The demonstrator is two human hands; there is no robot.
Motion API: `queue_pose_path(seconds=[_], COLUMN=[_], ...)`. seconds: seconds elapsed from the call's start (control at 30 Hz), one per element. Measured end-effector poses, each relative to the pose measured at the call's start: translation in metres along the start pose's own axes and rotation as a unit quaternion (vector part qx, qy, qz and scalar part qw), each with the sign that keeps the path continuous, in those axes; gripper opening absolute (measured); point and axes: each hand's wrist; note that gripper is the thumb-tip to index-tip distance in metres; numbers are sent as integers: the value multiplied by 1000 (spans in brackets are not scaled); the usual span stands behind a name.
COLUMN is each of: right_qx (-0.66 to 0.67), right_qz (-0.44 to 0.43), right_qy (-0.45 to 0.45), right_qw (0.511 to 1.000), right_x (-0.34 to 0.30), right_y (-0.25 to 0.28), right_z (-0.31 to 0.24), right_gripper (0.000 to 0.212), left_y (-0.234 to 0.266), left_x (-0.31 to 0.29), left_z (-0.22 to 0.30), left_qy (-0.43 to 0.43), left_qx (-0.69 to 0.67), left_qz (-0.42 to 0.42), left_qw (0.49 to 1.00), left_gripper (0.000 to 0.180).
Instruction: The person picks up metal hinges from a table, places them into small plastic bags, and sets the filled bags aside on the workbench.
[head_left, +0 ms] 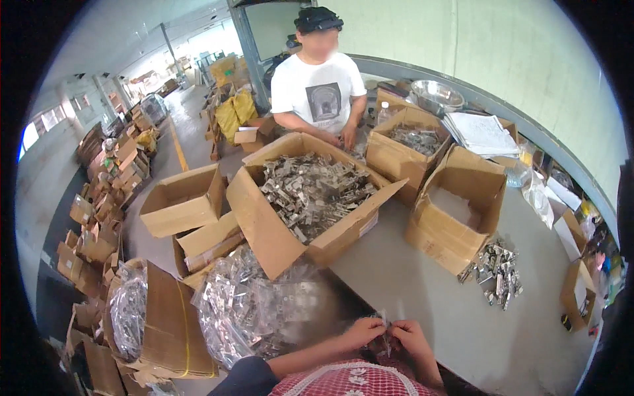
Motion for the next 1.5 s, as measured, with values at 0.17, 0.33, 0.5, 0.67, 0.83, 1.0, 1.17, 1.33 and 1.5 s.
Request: queue_pose_path(seconds=[0.17,0.33,0.5,0.67,0.83,1.0,1.17,1.33,1.5], right_qx=[-282,-436,-536,-627,-437,-323,-161,-173,-245], right_qz=[204,337,224,52,266,356,199,389,467], right_qy=[251,166,252,177,276,194,173,126,82], right_qw=[903,818,774,757,813,855,951,896,846], right_x=[11,3,-14,0,11,15,12,12,48], right_y=[27,83,94,96,88,109,122,180,208], right_z=[1,-5,-23,-24,-34,-29,-6,46,27], right_gripper=[19,20,40,41,22,38,59,48,40], left_y=[-17,-36,-68,-77,-60,-30,-9,11,20], left_x=[27,45,64,65,61,66,56,73,88], left_z=[50,80,87,93,108,94,78,103,107], left_qy=[-115,-59,-28,-58,-110,-147,-185,-181,-213], left_qx=[277,440,519,587,576,611,595,661,673], left_qz=[141,124,74,-56,118,147,210,253,312], left_qw=[943,887,851,806,801,764,753,682,636], left_gripper=[29,31,24,21,20,20,17,16,21])
Point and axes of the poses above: each hand's wrist, its own x-axis towards the middle knuckle, its own y-axis out of the back of the hand, z = x × y, and after that the axes turned 2 degrees about -y, right-handed
